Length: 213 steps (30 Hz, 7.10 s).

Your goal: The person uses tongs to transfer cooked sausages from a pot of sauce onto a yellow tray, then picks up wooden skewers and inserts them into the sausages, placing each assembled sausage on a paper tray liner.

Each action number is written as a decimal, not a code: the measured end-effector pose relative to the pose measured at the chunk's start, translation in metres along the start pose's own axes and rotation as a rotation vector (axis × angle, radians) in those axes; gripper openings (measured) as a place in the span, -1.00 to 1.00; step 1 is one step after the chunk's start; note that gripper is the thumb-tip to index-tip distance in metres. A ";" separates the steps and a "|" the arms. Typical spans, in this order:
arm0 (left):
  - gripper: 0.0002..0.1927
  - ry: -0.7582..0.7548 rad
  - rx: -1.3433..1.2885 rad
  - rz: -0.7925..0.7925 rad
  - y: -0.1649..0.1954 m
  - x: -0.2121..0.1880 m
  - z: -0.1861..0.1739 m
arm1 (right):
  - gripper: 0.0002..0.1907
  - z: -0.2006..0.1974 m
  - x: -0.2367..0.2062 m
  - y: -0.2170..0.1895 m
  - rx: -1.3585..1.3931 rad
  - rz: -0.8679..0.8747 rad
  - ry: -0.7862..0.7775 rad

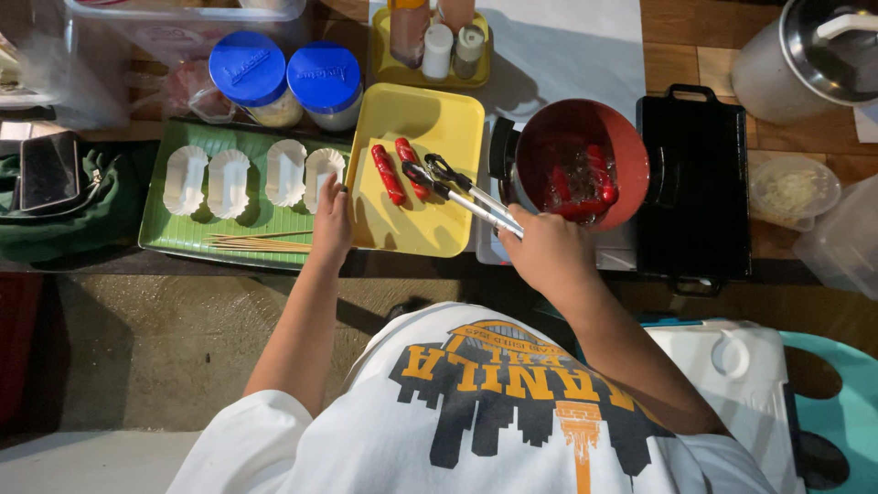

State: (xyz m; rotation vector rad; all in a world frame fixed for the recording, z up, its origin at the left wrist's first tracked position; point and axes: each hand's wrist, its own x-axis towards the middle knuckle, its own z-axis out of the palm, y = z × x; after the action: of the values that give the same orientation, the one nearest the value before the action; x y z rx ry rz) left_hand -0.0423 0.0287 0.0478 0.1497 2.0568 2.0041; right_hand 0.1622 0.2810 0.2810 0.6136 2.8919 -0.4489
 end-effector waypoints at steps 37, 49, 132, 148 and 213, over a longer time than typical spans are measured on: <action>-0.47 0.023 0.031 -0.179 -0.008 -0.019 -0.011 | -0.54 -0.063 -0.035 0.159 -0.264 0.315 0.089; -0.47 -0.003 0.054 -0.131 -0.009 -0.016 -0.016 | -0.62 -0.037 -0.015 0.297 0.600 0.424 -0.132; -0.37 0.067 -0.251 -0.269 -0.018 -0.039 -0.020 | -0.64 -0.059 -0.029 0.134 -0.178 0.341 0.042; -0.45 0.149 -0.115 -0.088 0.001 -0.033 -0.006 | -0.55 -0.058 -0.021 0.168 -0.223 0.221 0.155; -0.30 -0.220 -0.329 -0.255 -0.007 -0.004 -0.028 | -0.78 -0.002 0.040 -0.089 -0.322 -0.192 0.070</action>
State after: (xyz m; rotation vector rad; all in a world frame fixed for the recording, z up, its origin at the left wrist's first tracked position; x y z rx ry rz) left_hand -0.0450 0.0002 0.0413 0.0379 1.5090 2.0279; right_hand 0.0889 0.2188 0.2977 0.3092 3.0076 0.0213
